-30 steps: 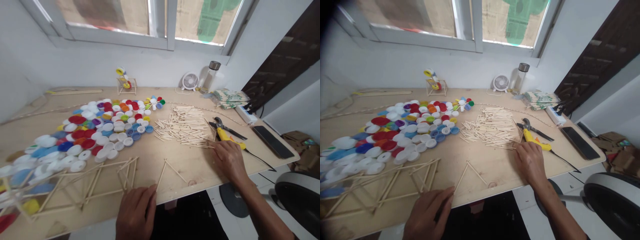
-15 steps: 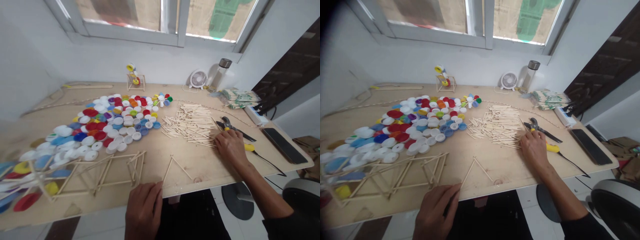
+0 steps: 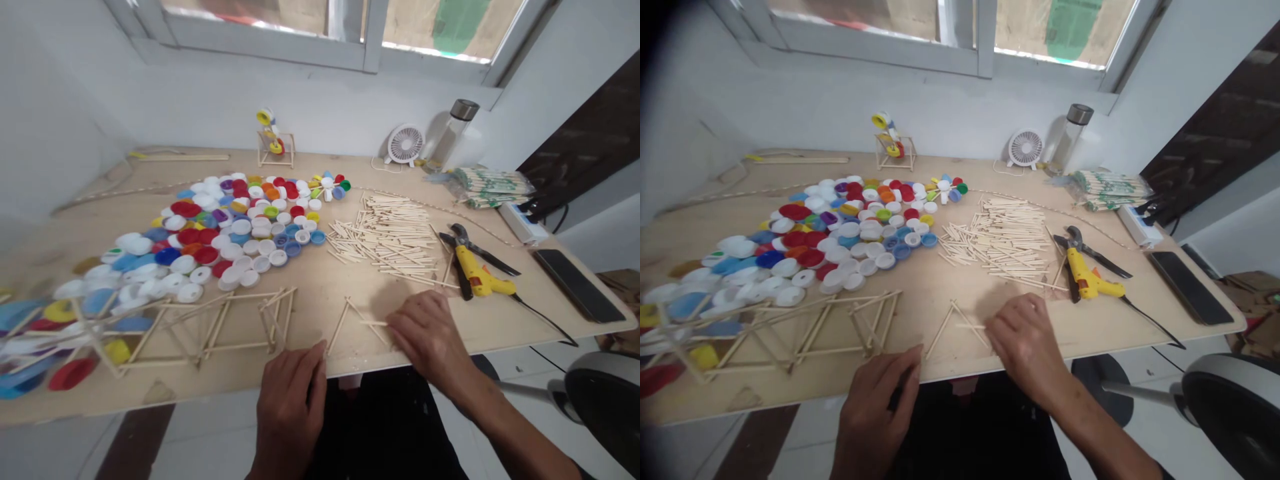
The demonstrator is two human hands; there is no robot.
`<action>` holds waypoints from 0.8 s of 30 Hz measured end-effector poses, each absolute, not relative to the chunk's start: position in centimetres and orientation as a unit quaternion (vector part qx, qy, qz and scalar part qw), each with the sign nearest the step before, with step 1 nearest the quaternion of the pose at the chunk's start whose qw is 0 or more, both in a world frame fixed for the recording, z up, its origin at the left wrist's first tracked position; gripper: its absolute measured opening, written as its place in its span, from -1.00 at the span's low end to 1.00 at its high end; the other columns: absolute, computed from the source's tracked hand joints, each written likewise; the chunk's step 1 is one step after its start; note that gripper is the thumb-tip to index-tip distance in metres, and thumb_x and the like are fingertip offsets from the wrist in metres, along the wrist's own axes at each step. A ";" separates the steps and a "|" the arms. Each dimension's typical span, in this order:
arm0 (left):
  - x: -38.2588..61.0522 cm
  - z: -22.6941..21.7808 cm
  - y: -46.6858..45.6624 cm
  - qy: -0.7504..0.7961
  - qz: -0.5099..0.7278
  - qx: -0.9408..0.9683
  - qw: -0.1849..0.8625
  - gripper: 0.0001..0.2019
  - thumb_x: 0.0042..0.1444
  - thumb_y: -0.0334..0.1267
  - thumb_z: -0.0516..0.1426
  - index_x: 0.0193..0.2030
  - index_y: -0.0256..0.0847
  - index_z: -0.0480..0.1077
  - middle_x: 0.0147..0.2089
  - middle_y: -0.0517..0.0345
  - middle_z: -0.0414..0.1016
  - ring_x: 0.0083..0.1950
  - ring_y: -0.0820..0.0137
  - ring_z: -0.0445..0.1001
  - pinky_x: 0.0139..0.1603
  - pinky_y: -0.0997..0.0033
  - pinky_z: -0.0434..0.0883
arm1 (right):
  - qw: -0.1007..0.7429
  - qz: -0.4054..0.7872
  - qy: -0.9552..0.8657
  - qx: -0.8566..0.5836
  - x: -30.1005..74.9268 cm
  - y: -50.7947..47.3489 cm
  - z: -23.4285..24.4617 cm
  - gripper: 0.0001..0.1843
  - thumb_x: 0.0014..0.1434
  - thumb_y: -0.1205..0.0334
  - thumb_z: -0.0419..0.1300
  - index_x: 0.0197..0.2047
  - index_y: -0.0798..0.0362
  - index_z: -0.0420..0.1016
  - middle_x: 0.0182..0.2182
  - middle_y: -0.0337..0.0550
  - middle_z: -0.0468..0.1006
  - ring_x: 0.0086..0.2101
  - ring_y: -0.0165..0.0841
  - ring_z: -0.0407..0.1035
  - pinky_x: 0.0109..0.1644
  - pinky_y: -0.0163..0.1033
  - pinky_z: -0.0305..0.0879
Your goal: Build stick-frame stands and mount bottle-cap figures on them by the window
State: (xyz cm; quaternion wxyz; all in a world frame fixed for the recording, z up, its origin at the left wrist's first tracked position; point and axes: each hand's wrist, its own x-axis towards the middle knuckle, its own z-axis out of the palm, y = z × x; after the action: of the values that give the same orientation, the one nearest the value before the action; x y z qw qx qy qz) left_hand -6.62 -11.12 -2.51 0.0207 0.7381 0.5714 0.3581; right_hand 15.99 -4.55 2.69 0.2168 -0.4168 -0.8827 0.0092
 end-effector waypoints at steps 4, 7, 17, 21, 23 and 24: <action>-6.6 -2.6 -11.2 0.578 0.357 0.734 0.029 -0.75 0.14 -0.44 0.05 -0.04 -0.22 0.36 -0.25 0.08 0.50 -0.22 0.36 0.46 -0.12 0.27 0.37 | 0.209 0.063 -0.890 -0.401 13.3 -5.9 2.4 -0.78 0.31 0.31 0.03 -0.31 0.03 0.48 -0.46 -0.17 0.47 -0.29 -0.31 0.29 -0.10 -0.09 0.09; -6.7 -2.6 -11.2 0.578 0.358 0.733 0.030 -0.77 0.15 -0.43 0.05 -0.06 -0.20 0.38 -0.27 0.10 0.50 -0.24 0.36 0.46 -0.14 0.28 0.37 | 0.190 0.067 -0.895 -0.398 12.5 -6.2 2.1 -0.77 0.30 0.29 0.03 -0.33 0.03 0.47 -0.47 -0.17 0.45 -0.29 -0.29 0.27 -0.08 -0.07 0.10; -6.6 -2.4 -11.1 0.572 0.356 0.739 0.029 -0.81 0.14 -0.44 0.06 -0.12 -0.21 0.40 -0.29 0.11 0.48 -0.25 0.38 0.44 -0.15 0.30 0.35 | 0.178 0.050 -0.899 -0.397 12.0 -6.2 1.5 -0.76 0.30 0.30 0.04 -0.39 0.04 0.41 -0.50 -0.20 0.40 -0.32 -0.31 0.25 -0.07 -0.08 0.08; -6.4 -2.3 -10.9 0.574 0.358 0.735 0.036 -0.82 0.15 -0.43 0.07 -0.12 -0.21 0.40 -0.30 0.12 0.47 -0.27 0.39 0.43 -0.17 0.31 0.35 | 0.184 0.052 -0.897 -0.398 12.0 -6.2 1.5 -0.78 0.29 0.30 0.05 -0.39 0.03 0.40 -0.50 -0.21 0.40 -0.31 -0.31 0.25 -0.06 -0.09 0.07; -6.4 -2.2 -10.9 0.573 0.358 0.736 0.039 -0.81 0.15 -0.44 0.07 -0.11 -0.21 0.39 -0.30 0.12 0.47 -0.26 0.39 0.43 -0.16 0.31 0.34 | 0.185 0.060 -0.896 -0.400 12.0 -6.2 1.5 -0.78 0.29 0.31 0.04 -0.39 0.03 0.41 -0.50 -0.21 0.40 -0.31 -0.31 0.25 -0.06 -0.09 0.07; -6.4 -2.2 -10.9 0.572 0.358 0.737 0.041 -0.80 0.15 -0.44 0.07 -0.10 -0.21 0.38 -0.29 0.12 0.47 -0.25 0.39 0.42 -0.16 0.31 0.34 | 0.187 0.067 -0.894 -0.401 12.0 -6.3 1.5 -0.77 0.30 0.31 0.04 -0.38 0.03 0.42 -0.49 -0.21 0.41 -0.32 -0.32 0.25 -0.06 -0.09 0.07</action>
State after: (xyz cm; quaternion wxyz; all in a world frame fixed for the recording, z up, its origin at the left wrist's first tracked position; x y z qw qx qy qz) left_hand -6.41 -10.92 -2.24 0.0408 0.7369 0.5722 0.3577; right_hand 12.01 -6.25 1.49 0.1869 -0.4011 -0.8943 0.0671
